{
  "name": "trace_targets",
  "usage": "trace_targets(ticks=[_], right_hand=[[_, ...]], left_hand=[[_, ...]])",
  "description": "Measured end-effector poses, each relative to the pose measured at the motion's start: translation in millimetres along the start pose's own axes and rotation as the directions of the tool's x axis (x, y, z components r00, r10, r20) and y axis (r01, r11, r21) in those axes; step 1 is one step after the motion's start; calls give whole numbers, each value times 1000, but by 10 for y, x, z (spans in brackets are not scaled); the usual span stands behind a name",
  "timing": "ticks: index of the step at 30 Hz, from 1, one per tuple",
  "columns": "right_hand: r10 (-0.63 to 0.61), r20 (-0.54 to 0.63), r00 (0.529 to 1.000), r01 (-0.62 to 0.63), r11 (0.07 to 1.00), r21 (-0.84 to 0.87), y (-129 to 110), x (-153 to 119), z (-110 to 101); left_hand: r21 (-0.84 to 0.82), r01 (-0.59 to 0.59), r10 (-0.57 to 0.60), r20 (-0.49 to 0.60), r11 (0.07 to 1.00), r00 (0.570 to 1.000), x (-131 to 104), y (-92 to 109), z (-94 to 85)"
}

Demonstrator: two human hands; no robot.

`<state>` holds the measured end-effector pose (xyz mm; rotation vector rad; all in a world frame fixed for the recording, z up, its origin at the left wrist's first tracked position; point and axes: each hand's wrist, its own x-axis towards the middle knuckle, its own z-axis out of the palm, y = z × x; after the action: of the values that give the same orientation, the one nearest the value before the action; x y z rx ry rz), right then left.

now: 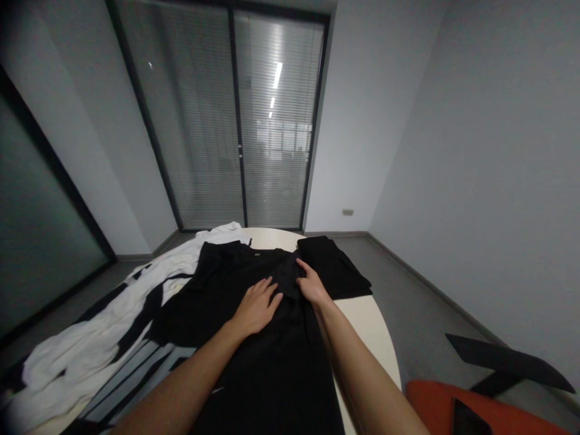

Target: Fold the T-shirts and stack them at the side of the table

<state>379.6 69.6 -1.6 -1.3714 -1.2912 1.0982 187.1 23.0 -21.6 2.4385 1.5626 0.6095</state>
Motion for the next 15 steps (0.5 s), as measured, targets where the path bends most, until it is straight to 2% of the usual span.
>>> trace_targets(ticks=[4, 9, 15], right_hand=[[-104, 115, 988, 107, 994, -20, -83, -32, 74], [-269, 201, 942, 309, 928, -205, -243, -19, 186], [-255, 298, 920, 355, 866, -353, -342, -87, 457]], left_hand=[[-56, 38, -39, -27, 998, 999, 34, -30, -16], [-395, 112, -133, -26, 912, 991, 115, -155, -16], [-571, 204, -278, -44, 795, 959, 214, -310, 47]])
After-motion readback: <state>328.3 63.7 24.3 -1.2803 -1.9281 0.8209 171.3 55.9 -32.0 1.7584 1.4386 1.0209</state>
